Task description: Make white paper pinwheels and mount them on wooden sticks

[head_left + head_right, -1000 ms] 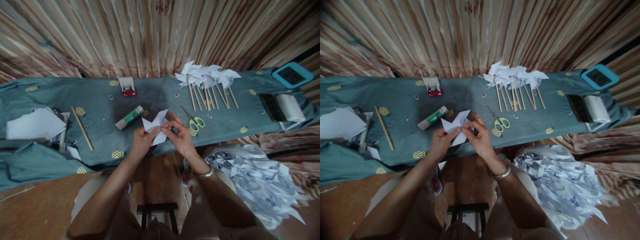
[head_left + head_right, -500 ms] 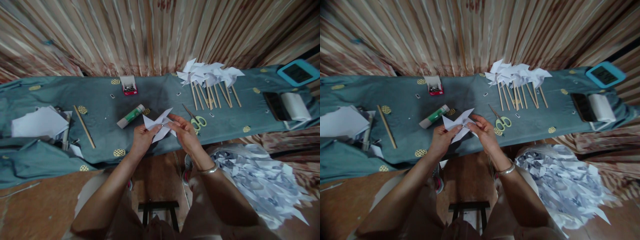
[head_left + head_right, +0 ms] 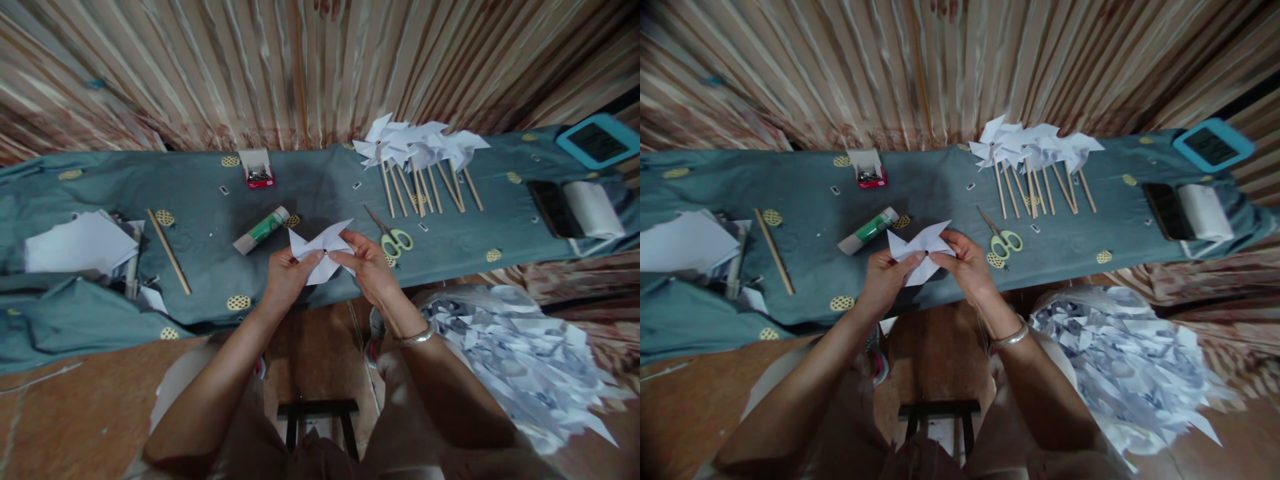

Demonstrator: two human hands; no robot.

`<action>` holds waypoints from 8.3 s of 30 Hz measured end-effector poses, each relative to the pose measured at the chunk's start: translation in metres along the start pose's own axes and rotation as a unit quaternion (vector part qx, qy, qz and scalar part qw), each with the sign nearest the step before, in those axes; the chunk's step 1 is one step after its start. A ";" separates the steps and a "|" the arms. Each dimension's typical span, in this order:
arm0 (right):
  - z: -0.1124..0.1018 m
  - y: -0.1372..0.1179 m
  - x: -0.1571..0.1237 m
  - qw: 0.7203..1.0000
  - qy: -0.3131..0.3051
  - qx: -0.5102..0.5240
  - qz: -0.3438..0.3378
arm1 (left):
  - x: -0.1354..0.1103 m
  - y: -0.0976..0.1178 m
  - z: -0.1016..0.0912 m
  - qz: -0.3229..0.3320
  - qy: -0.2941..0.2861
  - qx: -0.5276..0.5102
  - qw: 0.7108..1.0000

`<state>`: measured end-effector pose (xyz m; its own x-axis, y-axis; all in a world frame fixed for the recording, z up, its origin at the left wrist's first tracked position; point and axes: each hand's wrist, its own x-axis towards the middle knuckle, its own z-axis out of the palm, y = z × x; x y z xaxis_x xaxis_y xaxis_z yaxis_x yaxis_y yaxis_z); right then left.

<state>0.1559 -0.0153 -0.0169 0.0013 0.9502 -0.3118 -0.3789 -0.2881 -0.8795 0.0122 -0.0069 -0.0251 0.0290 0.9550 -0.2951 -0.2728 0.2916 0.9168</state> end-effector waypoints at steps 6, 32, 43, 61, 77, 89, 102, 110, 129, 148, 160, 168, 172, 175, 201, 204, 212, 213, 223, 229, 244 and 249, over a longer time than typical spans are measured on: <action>0.003 -0.001 -0.002 1.000 0.004 -0.002 0.008 | -0.003 0.003 0.000 0.004 -0.003 0.007 1.000; 0.002 -0.004 0.002 0.997 0.057 0.051 -0.027 | 0.023 0.056 -0.141 0.259 0.255 0.308 0.879; 0.001 0.000 0.004 0.998 0.041 0.034 -0.033 | 0.026 0.052 -0.181 0.231 0.229 0.527 0.785; -0.007 -0.009 -0.048 0.998 -0.024 -0.047 -0.042 | -0.081 -0.007 -0.055 -0.106 0.034 0.003 0.994; 0.000 0.010 -0.074 0.960 -0.092 -0.252 -0.083 | -0.091 -0.063 -0.041 -0.176 0.093 -0.094 0.976; -0.003 0.026 -0.062 0.887 -0.068 -0.404 -0.213 | -0.083 -0.075 -0.048 -0.226 0.050 -0.095 0.968; -0.001 0.033 -0.054 0.891 -0.026 -0.398 -0.218 | -0.084 -0.079 -0.052 -0.217 0.032 -0.090 0.971; 0.001 0.033 -0.052 0.892 -0.018 -0.395 -0.218 | -0.085 -0.080 -0.053 -0.221 0.032 -0.074 0.972; 0.003 0.031 -0.053 0.886 -0.010 -0.419 -0.196 | -0.089 -0.086 -0.057 -0.219 0.029 -0.072 0.973; 0.004 0.029 -0.052 0.876 -0.017 -0.431 -0.215 | -0.088 -0.082 -0.056 -0.225 0.025 -0.072 0.971; 0.007 0.028 -0.053 0.878 -0.015 -0.428 -0.214 | -0.091 -0.086 -0.058 -0.227 0.018 -0.049 0.972; 0.005 0.030 -0.053 0.879 -0.014 -0.432 -0.202 | -0.091 -0.086 -0.058 -0.225 0.018 -0.065 0.972; 0.005 0.029 -0.053 0.878 -0.011 -0.435 -0.199 | -0.091 -0.085 -0.058 -0.227 0.019 -0.075 0.971; 0.005 0.028 -0.052 0.876 -0.012 -0.435 -0.206 | -0.090 -0.083 -0.057 -0.234 0.017 -0.078 0.969; 0.013 0.019 -0.039 0.905 0.001 -0.420 -0.062 | -0.094 -0.074 -0.047 -0.255 0.037 -0.097 0.961; 0.012 0.018 -0.030 0.905 0.003 -0.422 -0.055 | -0.095 -0.068 -0.040 -0.244 0.055 -0.119 0.961; 0.005 0.018 -0.002 0.915 -0.047 -0.402 0.011 | -0.098 -0.062 -0.033 -0.215 0.081 -0.172 0.958; 0.006 0.017 0.001 0.910 -0.045 -0.413 0.020 | -0.098 -0.061 -0.033 -0.215 0.077 -0.178 0.957; 0.027 -0.006 0.016 0.851 -0.044 -0.513 0.103 | -0.101 -0.044 -0.025 -0.245 0.075 -0.208 0.944; 0.036 -0.016 0.016 0.825 -0.049 -0.551 0.118 | -0.102 -0.041 -0.023 -0.240 0.079 -0.200 0.947; 0.051 -0.026 0.013 0.808 -0.048 -0.567 0.153 | -0.105 -0.041 -0.016 -0.209 0.096 -0.185 0.955; 0.052 -0.025 0.012 0.814 -0.041 -0.560 0.149 | -0.104 -0.042 -0.013 -0.211 0.102 -0.189 0.953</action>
<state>0.1175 0.0093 0.0198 -0.0144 0.8093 -0.5872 0.7296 -0.3931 -0.5597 0.0077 -0.1194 -0.0366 0.0366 0.7149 -0.6982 -0.6068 0.5711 0.5529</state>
